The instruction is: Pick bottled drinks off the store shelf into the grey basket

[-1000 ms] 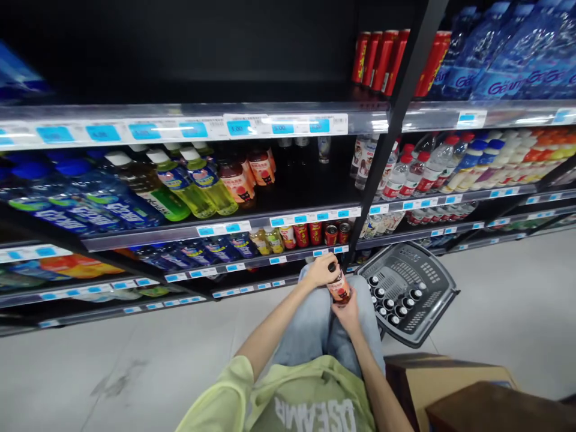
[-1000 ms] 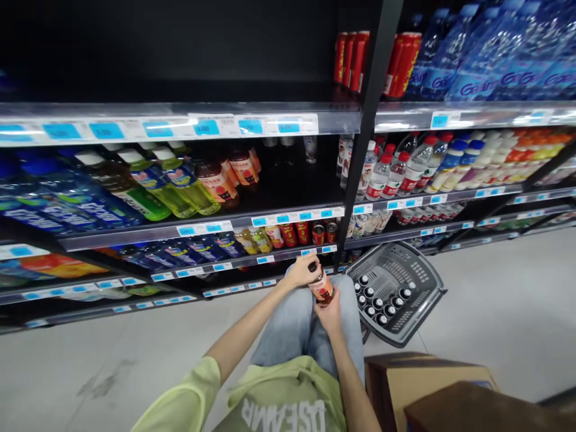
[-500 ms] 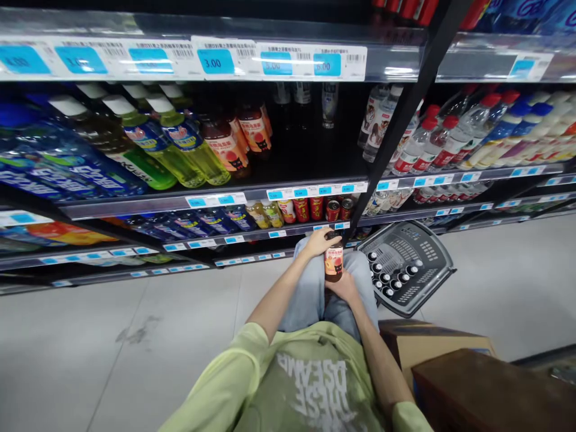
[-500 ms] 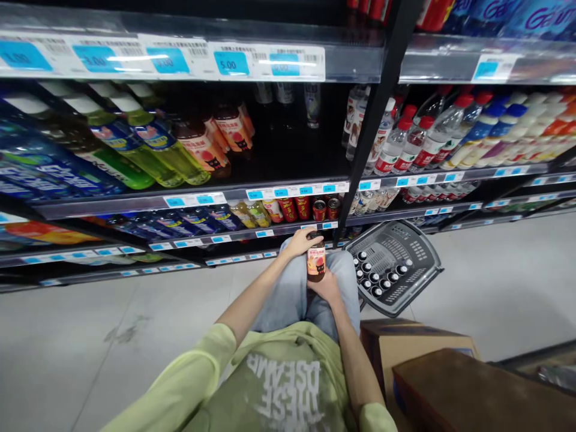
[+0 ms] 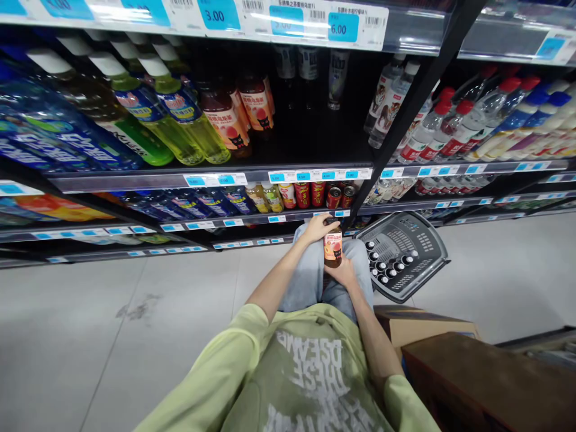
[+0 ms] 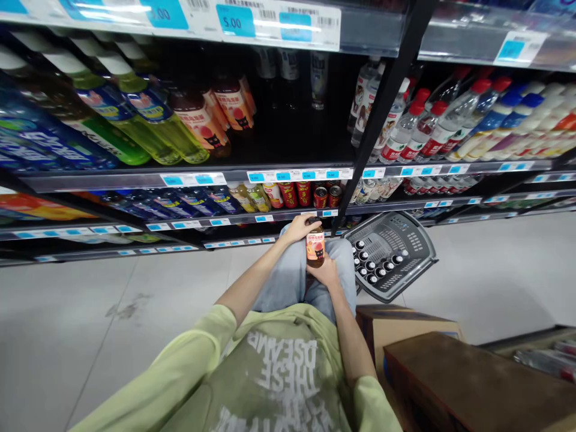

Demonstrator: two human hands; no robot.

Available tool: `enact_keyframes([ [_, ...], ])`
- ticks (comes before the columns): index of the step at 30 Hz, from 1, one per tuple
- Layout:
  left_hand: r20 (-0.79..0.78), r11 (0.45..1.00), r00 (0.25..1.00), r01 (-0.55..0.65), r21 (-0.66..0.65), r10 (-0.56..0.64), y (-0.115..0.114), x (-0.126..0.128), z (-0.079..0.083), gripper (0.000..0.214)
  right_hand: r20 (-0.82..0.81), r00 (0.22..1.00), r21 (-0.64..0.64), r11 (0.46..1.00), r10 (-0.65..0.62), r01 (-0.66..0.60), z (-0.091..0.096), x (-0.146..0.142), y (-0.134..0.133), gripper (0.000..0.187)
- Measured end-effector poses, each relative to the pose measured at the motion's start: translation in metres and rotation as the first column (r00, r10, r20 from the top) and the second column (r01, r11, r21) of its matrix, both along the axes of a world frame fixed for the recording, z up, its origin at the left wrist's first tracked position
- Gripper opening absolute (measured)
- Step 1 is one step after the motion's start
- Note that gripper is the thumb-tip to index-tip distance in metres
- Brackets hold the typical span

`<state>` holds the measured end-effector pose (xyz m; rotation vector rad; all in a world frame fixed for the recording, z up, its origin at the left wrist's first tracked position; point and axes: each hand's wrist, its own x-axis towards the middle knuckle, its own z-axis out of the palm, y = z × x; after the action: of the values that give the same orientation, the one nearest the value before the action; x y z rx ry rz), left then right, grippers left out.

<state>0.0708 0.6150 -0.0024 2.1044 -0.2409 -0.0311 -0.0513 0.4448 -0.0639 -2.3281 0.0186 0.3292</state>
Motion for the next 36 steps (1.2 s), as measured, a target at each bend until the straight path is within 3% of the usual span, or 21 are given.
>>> enact_keyframes([
  [18,0.019,1.000,0.999,-0.027,-0.002,0.027,0.000,-0.001,-0.005,0.031,-0.015,1.000,-0.045,0.999,0.001,-0.001,0.010,0.001,0.002,0.041],
  [36,0.058,0.999,0.998,-0.036,0.008,0.036,0.001,0.000,-0.008,0.031,0.008,1.000,-0.049,0.999,-0.006,0.006,0.008,0.002,0.002,0.039],
])
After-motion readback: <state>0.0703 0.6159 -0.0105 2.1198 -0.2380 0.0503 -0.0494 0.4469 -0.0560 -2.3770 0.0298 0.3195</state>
